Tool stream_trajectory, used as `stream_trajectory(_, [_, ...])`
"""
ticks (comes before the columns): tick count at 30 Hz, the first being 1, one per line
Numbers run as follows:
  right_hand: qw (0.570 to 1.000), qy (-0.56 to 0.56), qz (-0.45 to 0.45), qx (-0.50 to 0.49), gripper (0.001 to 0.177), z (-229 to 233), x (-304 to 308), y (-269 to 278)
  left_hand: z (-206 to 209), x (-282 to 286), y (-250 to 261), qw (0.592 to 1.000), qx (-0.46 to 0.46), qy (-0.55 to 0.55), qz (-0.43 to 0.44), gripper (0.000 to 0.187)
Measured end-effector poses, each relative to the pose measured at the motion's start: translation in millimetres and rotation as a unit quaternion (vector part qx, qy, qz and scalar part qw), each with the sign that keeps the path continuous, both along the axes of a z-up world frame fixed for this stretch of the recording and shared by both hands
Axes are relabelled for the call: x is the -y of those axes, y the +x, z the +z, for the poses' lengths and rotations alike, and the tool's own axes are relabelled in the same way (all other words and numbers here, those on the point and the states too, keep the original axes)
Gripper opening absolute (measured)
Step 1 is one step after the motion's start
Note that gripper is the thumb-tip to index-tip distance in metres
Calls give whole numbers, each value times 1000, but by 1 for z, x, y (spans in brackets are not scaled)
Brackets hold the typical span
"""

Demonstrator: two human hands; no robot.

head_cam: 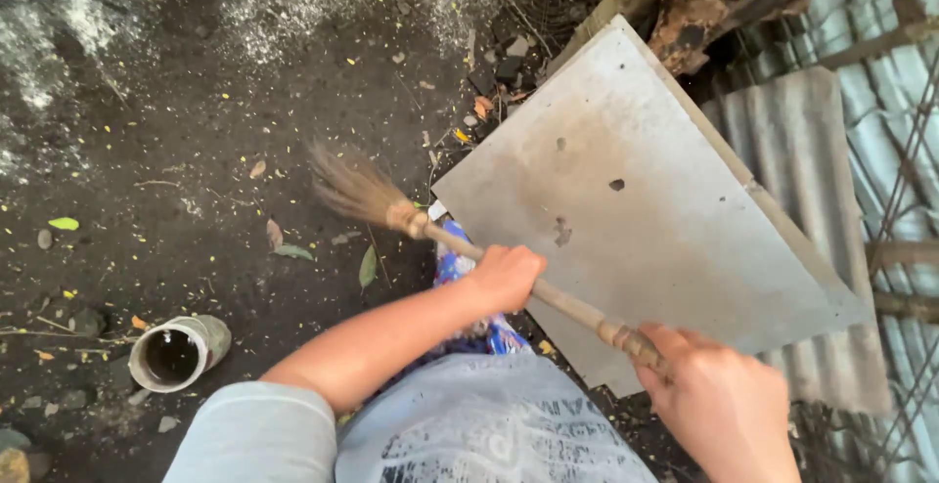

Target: Sweeping dirt and debris from an outdoor ground area using a broom.

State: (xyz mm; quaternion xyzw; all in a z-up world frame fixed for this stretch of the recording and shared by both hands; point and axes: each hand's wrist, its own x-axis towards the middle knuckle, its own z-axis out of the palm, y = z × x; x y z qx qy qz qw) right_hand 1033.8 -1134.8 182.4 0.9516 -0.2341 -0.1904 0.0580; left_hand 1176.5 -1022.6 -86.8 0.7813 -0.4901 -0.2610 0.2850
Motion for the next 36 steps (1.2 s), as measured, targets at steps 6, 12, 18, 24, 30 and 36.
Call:
stream_trajectory(6, [994,-80,-63,-39,39,17,88,105,-12,152,98,993,8,-93,65,9])
stream_trajectory(12, [993,-101,49,28,17,-86,142,226,-31,227,187,963,-81,-196,169,38])
stream_trajectory(18, [984,-67,159,-50,40,-63,236,297,-45,260,213,961,24,-87,262,36])
stream_trajectory(24, [992,68,78,77,52,-38,396,220,70,293,213,955,-84,-177,222,29])
stream_trajectory(30, [967,-189,163,-58,15,-47,229,307,-49,305,269,938,-100,-310,119,39])
stream_trajectory(36, [972,18,228,48,37,-90,281,319,-100,291,229,957,-105,-94,253,33])
